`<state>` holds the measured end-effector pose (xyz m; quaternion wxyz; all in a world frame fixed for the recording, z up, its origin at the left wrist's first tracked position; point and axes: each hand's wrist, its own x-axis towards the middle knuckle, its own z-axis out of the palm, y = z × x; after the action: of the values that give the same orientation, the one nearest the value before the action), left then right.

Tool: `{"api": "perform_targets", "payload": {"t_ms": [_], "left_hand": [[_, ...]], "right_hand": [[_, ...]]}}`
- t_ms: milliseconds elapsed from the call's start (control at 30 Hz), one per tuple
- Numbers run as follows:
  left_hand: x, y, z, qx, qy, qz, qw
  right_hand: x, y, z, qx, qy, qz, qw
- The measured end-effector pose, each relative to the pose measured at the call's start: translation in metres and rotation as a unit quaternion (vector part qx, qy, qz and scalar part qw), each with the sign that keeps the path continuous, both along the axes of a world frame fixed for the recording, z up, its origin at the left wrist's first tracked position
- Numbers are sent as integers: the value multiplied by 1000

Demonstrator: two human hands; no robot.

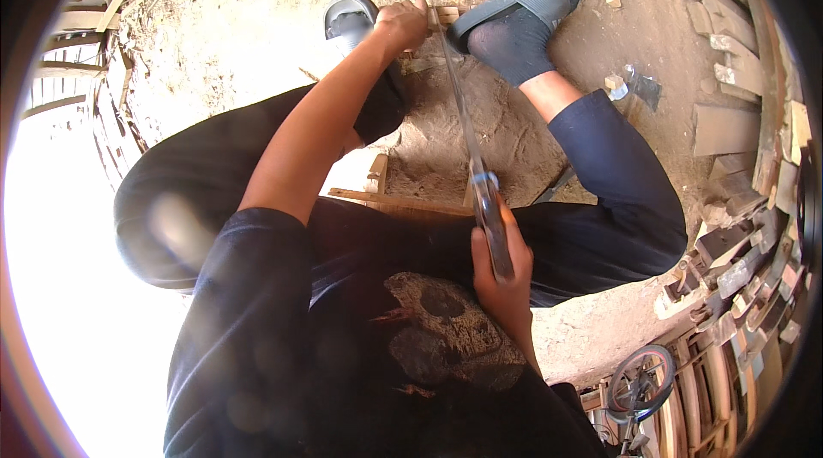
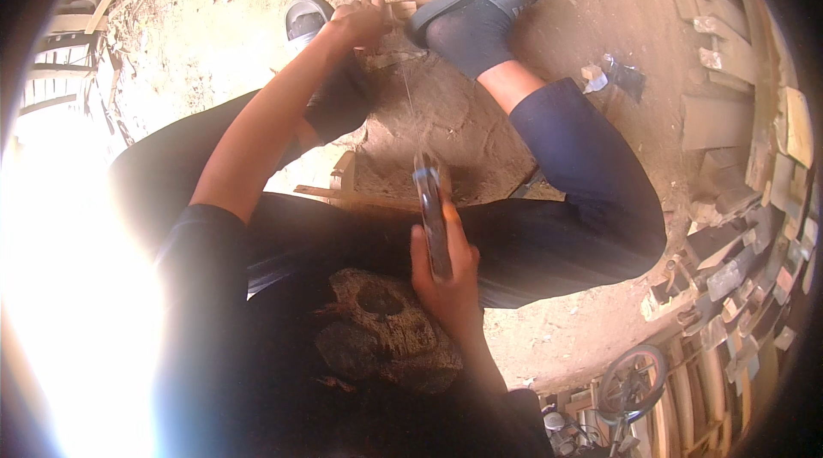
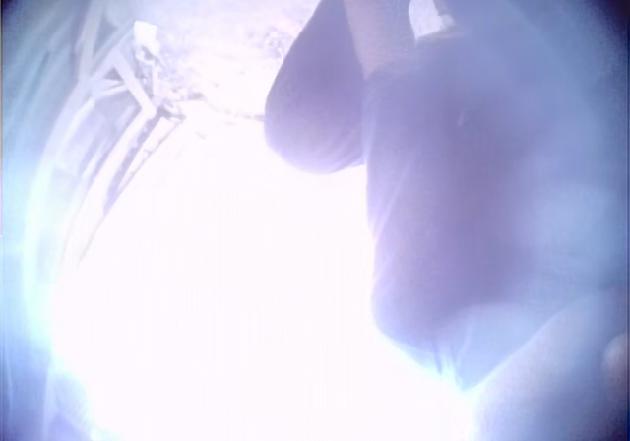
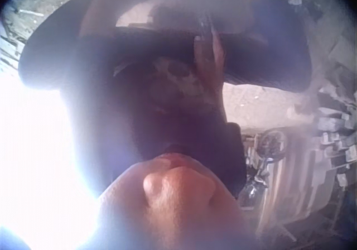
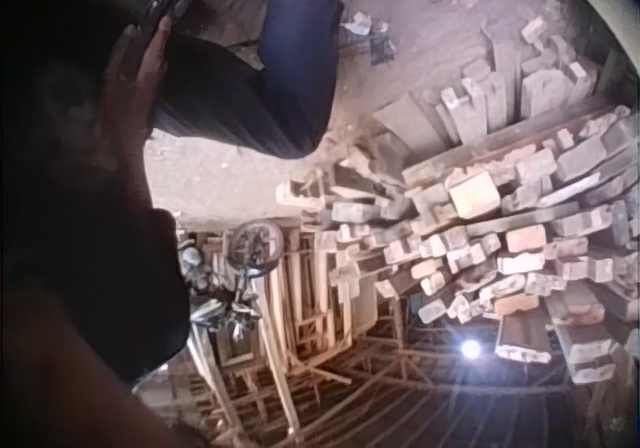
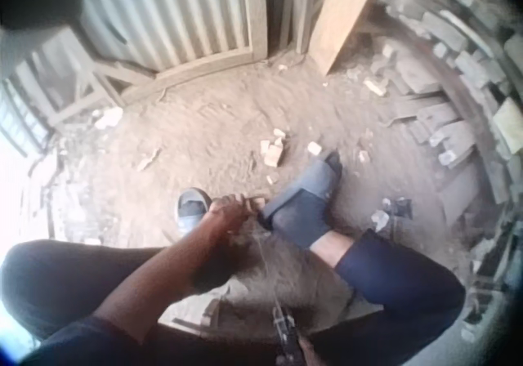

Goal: The person sits on the ground and uses a hand axe to split small pieces of wood into smaller blocks. They then use a hand saw to cut the wood pieces further. The cut pieces are placed on the ground nearby.

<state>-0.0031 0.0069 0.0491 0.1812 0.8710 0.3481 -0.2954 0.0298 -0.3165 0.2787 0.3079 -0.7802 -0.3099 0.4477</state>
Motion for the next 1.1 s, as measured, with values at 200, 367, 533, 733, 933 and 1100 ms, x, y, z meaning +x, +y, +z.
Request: {"api": "perform_targets", "payload": {"t_ms": [200,367,533,733,933,1100], "left_hand": [[2,6,7,-14,16,-13,1000],[-2,7,0,-12,-19,22,999],[-2,12,-10,-3,-11,-20,1000],[1,9,-9,-5,-33,-33,999],[3,6,-9,73,-8,14,997],[9,7,4,53,-15,-6,998]], "right_hand": [[-4,-15,13,47,-44,9,998],[2,7,30,-53,95,-55,992],[-5,-25,15,39,0,-30,999],[-4,-21,-16,-28,13,-35,999],[-5,-40,21,20,30,-61,997],[-4,-26,5,43,19,-51,998]]}}
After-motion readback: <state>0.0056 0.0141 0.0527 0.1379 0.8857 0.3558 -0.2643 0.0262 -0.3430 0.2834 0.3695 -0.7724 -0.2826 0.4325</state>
